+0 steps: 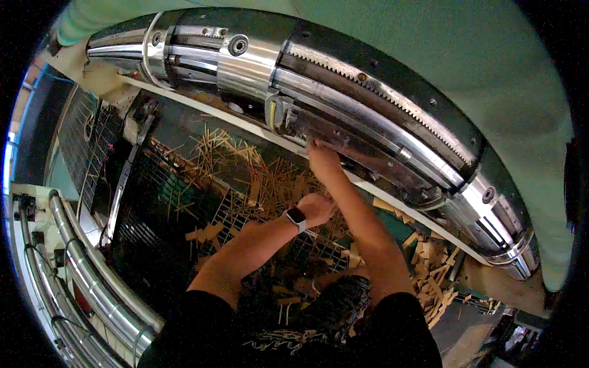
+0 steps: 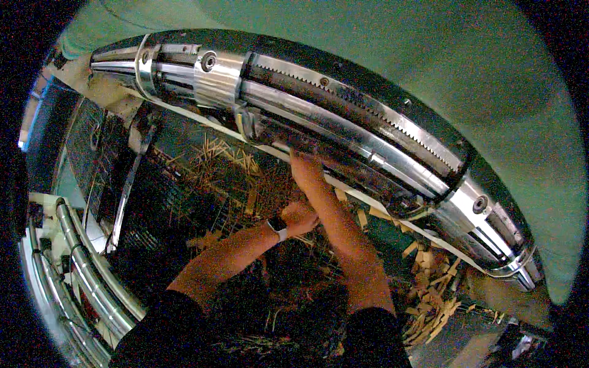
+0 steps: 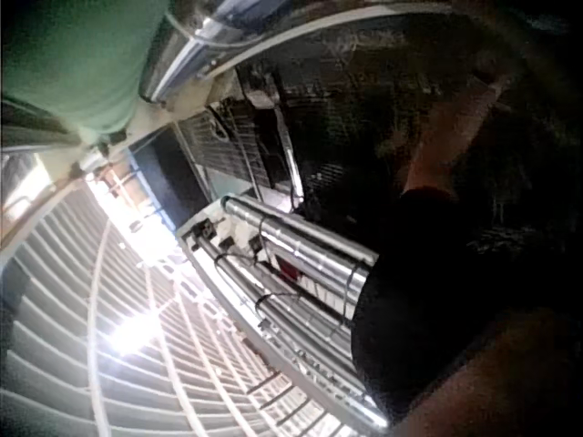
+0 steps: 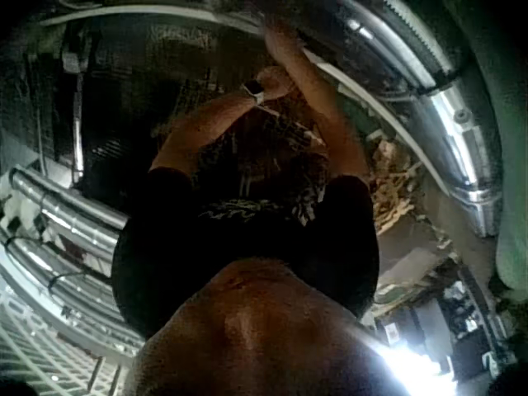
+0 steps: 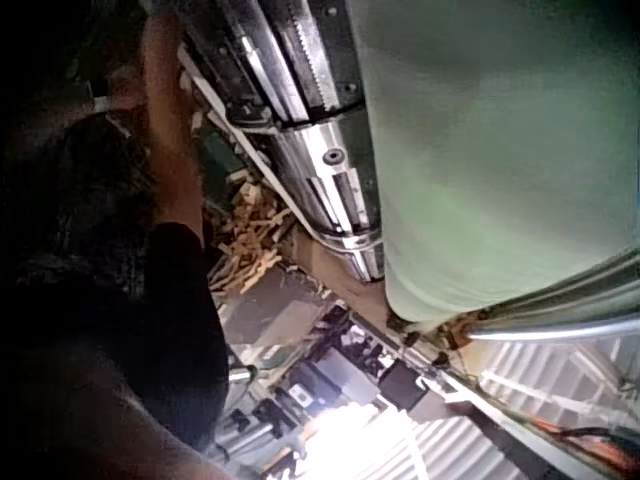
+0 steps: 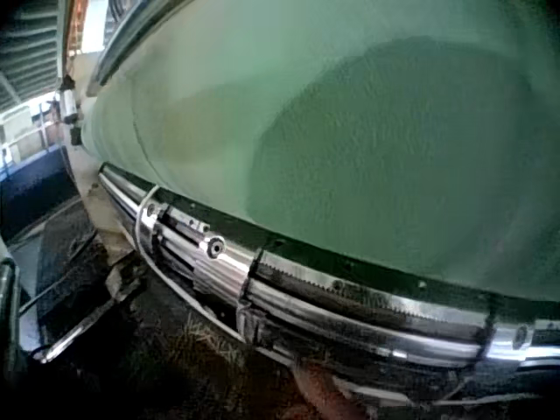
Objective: The person measures components on a large industrial machine with a tape measure, uses an Allen wrench to turn screws on a rotating cylinder, and uses a hammer and a metal rod to tap machine parts into alignment.
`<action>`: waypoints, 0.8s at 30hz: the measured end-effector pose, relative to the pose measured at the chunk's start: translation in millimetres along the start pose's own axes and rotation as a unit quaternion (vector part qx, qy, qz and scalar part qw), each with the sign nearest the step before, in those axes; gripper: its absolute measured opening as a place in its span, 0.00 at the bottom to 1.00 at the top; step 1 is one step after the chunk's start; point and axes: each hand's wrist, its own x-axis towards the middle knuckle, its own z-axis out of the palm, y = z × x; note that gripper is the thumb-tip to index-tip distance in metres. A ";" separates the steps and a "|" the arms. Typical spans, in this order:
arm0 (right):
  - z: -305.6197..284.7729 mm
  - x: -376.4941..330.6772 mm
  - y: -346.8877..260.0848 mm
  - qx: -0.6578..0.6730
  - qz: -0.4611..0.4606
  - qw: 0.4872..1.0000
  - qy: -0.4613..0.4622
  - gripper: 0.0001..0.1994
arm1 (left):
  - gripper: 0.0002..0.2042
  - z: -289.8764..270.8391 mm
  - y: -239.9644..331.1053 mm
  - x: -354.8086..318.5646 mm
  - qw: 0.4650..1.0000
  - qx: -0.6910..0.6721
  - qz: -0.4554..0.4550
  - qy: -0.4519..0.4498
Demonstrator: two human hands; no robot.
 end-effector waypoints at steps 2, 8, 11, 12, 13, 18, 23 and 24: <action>-3.2 -34.3 -1.7 0.013 -0.037 0.997 0.072 0.17 | 0.19 34.0 -29.6 26.2 0.990 -0.127 0.033 0.054; -16.9 -219.5 84.1 0.304 0.048 0.951 0.031 0.14 | 0.21 19.0 27.7 93.9 0.991 0.117 0.063 0.018; 20.1 -276.6 109.9 0.324 0.064 0.943 0.034 0.14 | 0.33 48.8 -3.6 101.5 0.906 0.340 0.125 0.218; 16.2 -296.6 105.4 0.295 0.109 0.949 -0.018 0.14 | 0.32 47.5 1.6 92.7 0.912 0.337 0.121 0.199; 14.0 -312.4 102.4 0.276 0.143 0.947 -0.078 0.14 | 0.30 46.6 11.5 92.7 0.946 0.283 0.052 0.150; -6.0 -385.8 110.9 0.330 0.216 0.888 0.235 0.11 | 0.24 41.0 -2.3 137.1 0.946 0.291 0.056 0.130; -82.5 -454.9 170.0 0.271 0.306 0.805 0.430 0.10 | 0.27 37.6 -43.2 148.4 0.941 0.267 0.082 0.191; -92.9 -473.8 177.0 0.306 0.329 0.761 0.468 0.11 | 0.27 34.1 -19.4 147.1 0.957 0.253 0.037 0.136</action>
